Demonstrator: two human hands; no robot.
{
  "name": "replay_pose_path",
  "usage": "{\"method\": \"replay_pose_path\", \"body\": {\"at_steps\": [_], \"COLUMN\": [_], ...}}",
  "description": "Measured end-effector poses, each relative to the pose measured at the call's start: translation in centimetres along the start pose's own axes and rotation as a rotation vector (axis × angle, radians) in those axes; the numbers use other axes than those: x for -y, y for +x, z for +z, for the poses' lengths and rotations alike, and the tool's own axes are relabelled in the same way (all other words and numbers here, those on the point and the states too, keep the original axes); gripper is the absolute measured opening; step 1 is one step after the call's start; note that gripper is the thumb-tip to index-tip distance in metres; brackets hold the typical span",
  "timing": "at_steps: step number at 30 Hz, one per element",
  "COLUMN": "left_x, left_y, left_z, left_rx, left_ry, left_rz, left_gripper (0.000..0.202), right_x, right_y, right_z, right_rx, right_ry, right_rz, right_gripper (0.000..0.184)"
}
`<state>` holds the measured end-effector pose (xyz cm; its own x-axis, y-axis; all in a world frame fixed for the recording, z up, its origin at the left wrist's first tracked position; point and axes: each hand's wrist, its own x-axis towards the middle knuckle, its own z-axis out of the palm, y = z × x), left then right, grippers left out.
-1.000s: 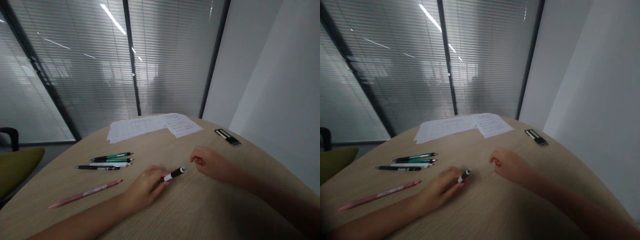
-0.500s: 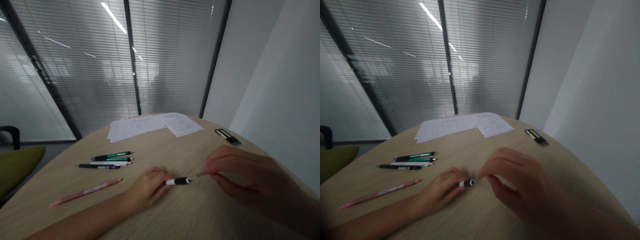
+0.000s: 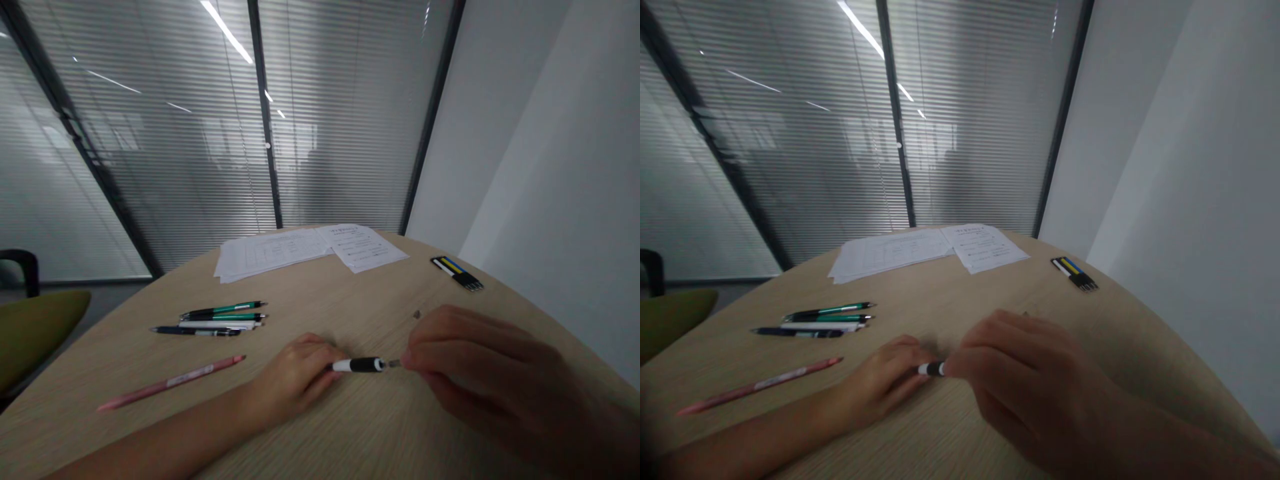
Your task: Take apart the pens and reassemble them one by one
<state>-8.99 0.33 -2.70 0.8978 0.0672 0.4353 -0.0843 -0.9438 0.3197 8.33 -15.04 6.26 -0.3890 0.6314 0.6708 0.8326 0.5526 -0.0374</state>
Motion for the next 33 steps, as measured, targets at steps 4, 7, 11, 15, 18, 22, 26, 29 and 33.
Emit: {"method": "replay_pose_path", "body": {"at_steps": [4, 7, 11, 15, 18, 22, 26, 29, 33], "left_x": [0.0, -0.1, -0.1, -0.1, 0.0, 0.2, 0.1, 0.0, 0.0], "left_y": [0.0, 0.1, 0.0, 0.0, 0.0, -0.2, -0.2, -0.1, 0.0], "left_z": [0.0, 0.0, 0.0, 0.1, 0.2, 0.3, 0.2, 0.1, 0.0], "left_rx": [0.005, -0.012, -0.038, -0.046, -0.042, -0.035, -0.027, -0.018, -0.028], "left_ry": [0.009, 0.025, 0.057, 0.072, 0.081, 0.085, 0.077, 0.066, 0.051], "left_rz": [0.006, 0.017, 0.024, 0.028, 0.036, 0.058, 0.033, 0.002, -0.046], "left_gripper": [0.014, 0.012, 0.013, 0.012, 0.011, 0.012, 0.013, 0.014, 0.015], "right_x": [0.0, -0.1, -0.1, 0.0, 0.0, 0.0, -0.1, -0.8, -4.1], "right_y": [-0.1, -0.4, -0.5, -0.1, 0.2, 0.2, -0.1, -0.2, -0.6], "right_z": [0.4, 0.7, 0.9, 0.8, 0.9, 1.3, 1.4, 1.1, 0.9], "right_rx": [0.031, 0.032, 0.016, 0.046, 0.057, 0.058, 0.066, 0.130, 0.277], "right_ry": [-0.019, -0.034, -0.058, -0.122, -0.148, -0.127, -0.101, -0.115, -0.263], "right_rz": [-0.002, -0.006, -0.027, -0.039, -0.053, -0.056, -0.011, 0.031, 0.157], "right_gripper": [0.017, 0.018, 0.019, 0.029, 0.035, 0.036, 0.030, 0.022, 0.022]}}
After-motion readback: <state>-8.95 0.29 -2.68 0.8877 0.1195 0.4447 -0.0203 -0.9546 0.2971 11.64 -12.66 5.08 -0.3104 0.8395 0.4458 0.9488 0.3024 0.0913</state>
